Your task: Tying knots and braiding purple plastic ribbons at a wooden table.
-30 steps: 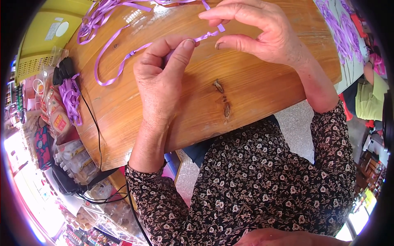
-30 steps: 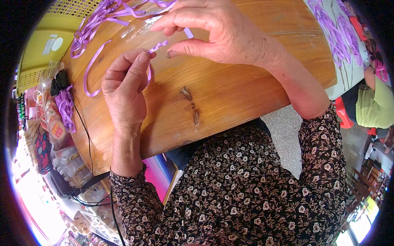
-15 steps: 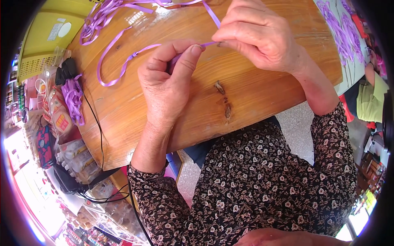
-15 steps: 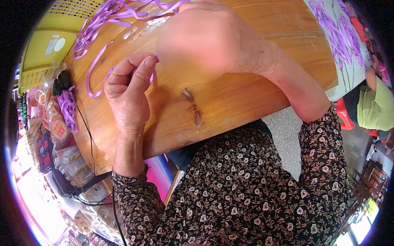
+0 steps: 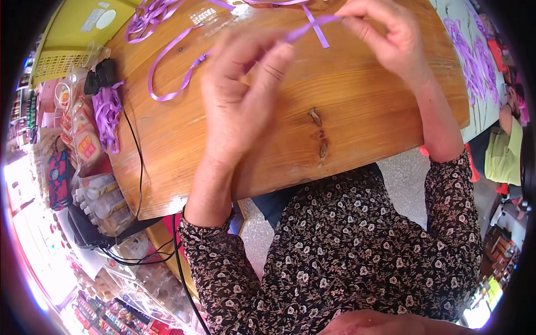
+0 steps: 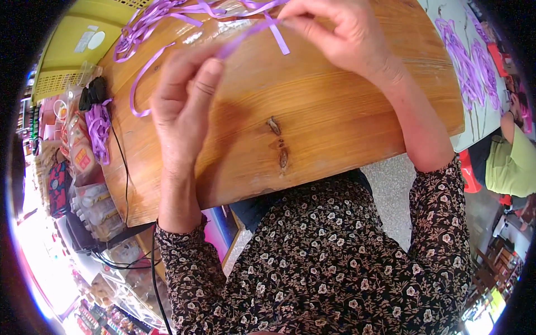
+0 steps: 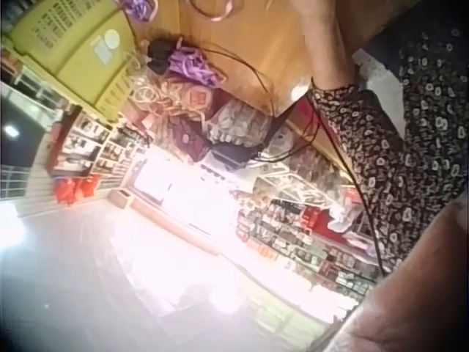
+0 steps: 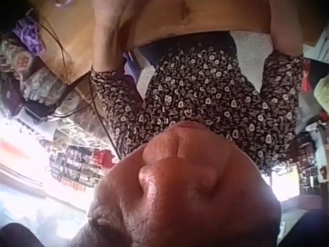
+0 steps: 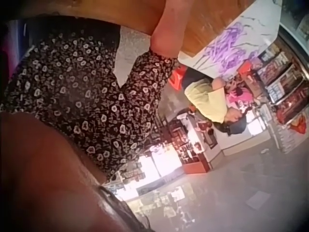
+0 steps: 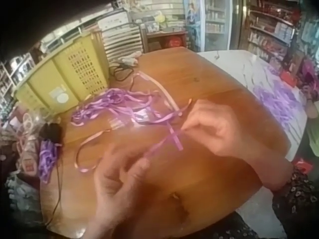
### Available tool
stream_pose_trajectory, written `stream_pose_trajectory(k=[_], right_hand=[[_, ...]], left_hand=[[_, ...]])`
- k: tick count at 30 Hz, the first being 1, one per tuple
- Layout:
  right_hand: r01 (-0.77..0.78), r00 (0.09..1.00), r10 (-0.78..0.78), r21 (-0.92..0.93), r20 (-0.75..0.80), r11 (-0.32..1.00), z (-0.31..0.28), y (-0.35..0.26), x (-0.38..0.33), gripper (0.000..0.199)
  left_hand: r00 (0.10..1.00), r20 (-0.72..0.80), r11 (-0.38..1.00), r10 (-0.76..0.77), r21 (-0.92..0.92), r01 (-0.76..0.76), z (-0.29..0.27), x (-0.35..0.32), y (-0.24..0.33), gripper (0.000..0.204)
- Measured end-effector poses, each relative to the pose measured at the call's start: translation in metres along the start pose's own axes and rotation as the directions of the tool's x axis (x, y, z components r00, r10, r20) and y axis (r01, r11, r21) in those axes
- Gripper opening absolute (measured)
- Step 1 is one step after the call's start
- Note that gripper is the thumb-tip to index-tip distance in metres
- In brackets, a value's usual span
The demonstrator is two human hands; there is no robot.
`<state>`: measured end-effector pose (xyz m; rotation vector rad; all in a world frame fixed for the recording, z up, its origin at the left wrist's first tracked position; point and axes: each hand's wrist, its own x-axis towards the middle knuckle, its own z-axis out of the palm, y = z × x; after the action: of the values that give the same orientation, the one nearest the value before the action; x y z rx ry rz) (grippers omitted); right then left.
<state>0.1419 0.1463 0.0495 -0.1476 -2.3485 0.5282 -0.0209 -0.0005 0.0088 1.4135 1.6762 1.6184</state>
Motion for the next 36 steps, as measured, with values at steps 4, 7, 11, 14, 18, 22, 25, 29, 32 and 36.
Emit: stream_pose_trajectory(k=[4,7,11,14,18,22,25,29,32,36], right_hand=[[-0.053,0.997,0.051,-0.026,-0.06,0.998,-0.002,0.013,0.001,0.007],[0.214,0.939,-0.175,0.101,-0.297,0.972,0.021,0.061,-0.003,0.007],[-0.055,0.985,-0.019,-0.417,-0.172,0.907,0.002,0.026,0.0,0.01],[0.033,0.982,-0.108,-0.42,-0.156,0.907,0.0,0.017,0.003,0.012],[0.18,0.981,-0.193,-0.247,-0.029,0.952,0.023,0.033,-0.015,0.034],[0.248,0.968,-0.251,-0.168,0.003,0.954,0.039,0.007,-0.015,0.042],[0.283,0.958,-0.288,-0.157,-0.009,0.946,0.035,-0.011,-0.009,0.041],[0.325,0.944,-0.33,-0.118,-0.022,0.938,0.032,-0.01,-0.012,0.034],[0.308,0.945,-0.318,-0.114,-0.08,0.944,0.033,-0.013,-0.012,0.031],[0.291,0.952,-0.301,-0.136,-0.056,0.947,0.033,-0.021,-0.01,0.03]], left_hand=[[0.941,-0.208,0.915,0.267,0.363,-0.179,-0.044,0.02,-0.004,0.013],[0.98,-0.108,0.73,0.166,0.682,-0.048,-0.077,0.024,-0.017,0.015],[0.997,0.073,0.513,0.009,0.856,-0.068,-0.085,0.019,-0.036,0.017],[0.999,0.052,0.502,0.001,0.864,-0.046,-0.083,0.019,-0.036,0.014],[0.99,-0.012,0.585,0.142,0.808,-0.074,-0.075,0.024,-0.047,0.01],[1.0,0.005,0.999,-0.011,0.04,0.011,-0.035,0.017,-0.022,0.008],[0.956,0.213,0.946,-0.199,-0.212,0.244,-0.011,0.003,0.002,0.011],[0.941,0.264,0.913,-0.212,-0.291,0.287,-0.007,0.001,0.017,0.011],[0.944,0.205,0.869,-0.258,-0.378,0.32,-0.002,-0.003,0.02,0.013],[0.959,0.082,0.9,-0.27,-0.332,0.282,0.002,-0.008,0.018,0.013]])
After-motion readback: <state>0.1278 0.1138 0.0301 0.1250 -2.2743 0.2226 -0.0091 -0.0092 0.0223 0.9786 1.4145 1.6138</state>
